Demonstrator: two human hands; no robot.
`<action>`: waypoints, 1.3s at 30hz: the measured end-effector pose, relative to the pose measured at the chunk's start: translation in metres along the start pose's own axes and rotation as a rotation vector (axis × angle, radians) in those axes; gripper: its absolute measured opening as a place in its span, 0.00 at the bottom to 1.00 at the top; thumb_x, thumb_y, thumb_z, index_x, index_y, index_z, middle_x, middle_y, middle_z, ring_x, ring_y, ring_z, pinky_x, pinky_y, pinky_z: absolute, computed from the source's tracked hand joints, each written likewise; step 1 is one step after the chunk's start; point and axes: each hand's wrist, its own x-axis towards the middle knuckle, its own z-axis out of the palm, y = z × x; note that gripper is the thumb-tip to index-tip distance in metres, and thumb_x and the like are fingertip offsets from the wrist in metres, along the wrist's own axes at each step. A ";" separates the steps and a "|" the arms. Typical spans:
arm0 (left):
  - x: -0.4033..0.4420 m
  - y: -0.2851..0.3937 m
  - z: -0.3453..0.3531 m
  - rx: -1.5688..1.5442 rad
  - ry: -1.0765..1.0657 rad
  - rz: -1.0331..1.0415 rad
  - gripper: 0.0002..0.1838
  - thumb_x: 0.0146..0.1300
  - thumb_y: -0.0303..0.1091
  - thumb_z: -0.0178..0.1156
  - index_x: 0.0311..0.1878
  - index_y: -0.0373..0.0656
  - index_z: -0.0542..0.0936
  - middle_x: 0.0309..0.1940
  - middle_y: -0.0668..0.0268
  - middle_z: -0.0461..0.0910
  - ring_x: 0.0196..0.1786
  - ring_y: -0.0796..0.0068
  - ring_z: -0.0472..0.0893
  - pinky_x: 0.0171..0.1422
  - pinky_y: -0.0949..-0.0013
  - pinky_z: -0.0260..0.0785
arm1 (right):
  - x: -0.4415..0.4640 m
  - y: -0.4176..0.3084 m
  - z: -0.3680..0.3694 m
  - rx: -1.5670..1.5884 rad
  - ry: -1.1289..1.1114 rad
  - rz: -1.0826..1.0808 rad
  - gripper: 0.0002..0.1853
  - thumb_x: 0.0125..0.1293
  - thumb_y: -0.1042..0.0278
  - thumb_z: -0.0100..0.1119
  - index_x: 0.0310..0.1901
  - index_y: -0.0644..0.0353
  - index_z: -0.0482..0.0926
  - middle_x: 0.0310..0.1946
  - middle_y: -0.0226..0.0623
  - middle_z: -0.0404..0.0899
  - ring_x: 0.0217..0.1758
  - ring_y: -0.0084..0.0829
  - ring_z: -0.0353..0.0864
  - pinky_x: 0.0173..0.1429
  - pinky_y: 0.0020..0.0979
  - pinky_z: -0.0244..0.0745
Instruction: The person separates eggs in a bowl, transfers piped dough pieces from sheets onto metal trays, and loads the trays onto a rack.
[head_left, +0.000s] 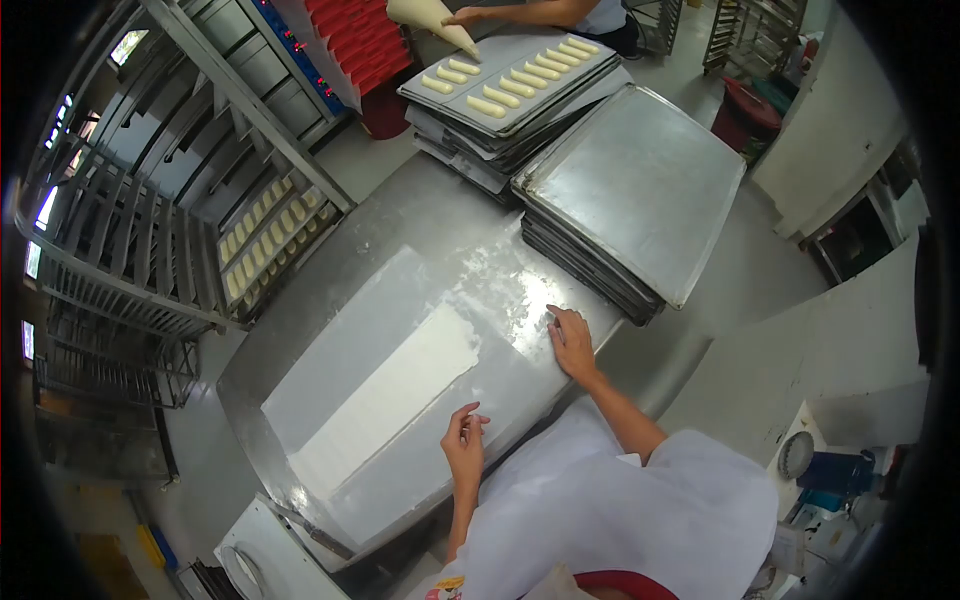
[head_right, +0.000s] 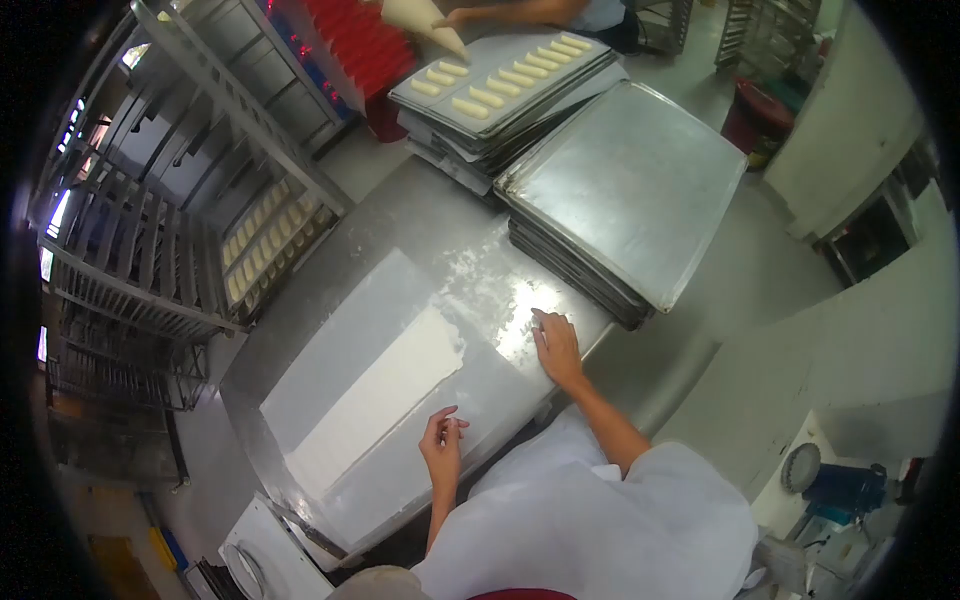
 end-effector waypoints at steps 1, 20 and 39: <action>0.002 0.004 0.005 0.020 -0.010 0.003 0.11 0.64 0.27 0.52 0.48 0.40 0.78 0.27 0.68 0.81 0.26 0.85 0.71 0.30 0.78 0.61 | 0.000 0.003 0.001 -0.001 0.010 0.000 0.17 0.61 0.72 0.53 0.53 0.59 0.72 0.35 0.39 0.71 0.39 0.37 0.70 0.47 0.36 0.62; 0.024 0.016 0.013 0.230 -0.152 0.100 0.11 0.63 0.29 0.53 0.47 0.45 0.80 0.31 0.68 0.83 0.22 0.83 0.66 0.26 0.75 0.55 | -0.002 0.001 0.002 -0.170 -0.058 0.020 0.23 0.61 0.67 0.52 0.59 0.56 0.68 0.38 0.40 0.70 0.44 0.39 0.68 0.48 0.38 0.63; 0.013 -0.003 -0.020 0.273 -0.108 0.061 0.10 0.64 0.29 0.53 0.46 0.44 0.80 0.33 0.65 0.83 0.26 0.78 0.71 0.28 0.73 0.57 | -0.004 -0.002 0.006 -0.282 -0.055 -0.020 0.21 0.59 0.68 0.55 0.55 0.57 0.69 0.38 0.39 0.69 0.45 0.38 0.69 0.48 0.38 0.64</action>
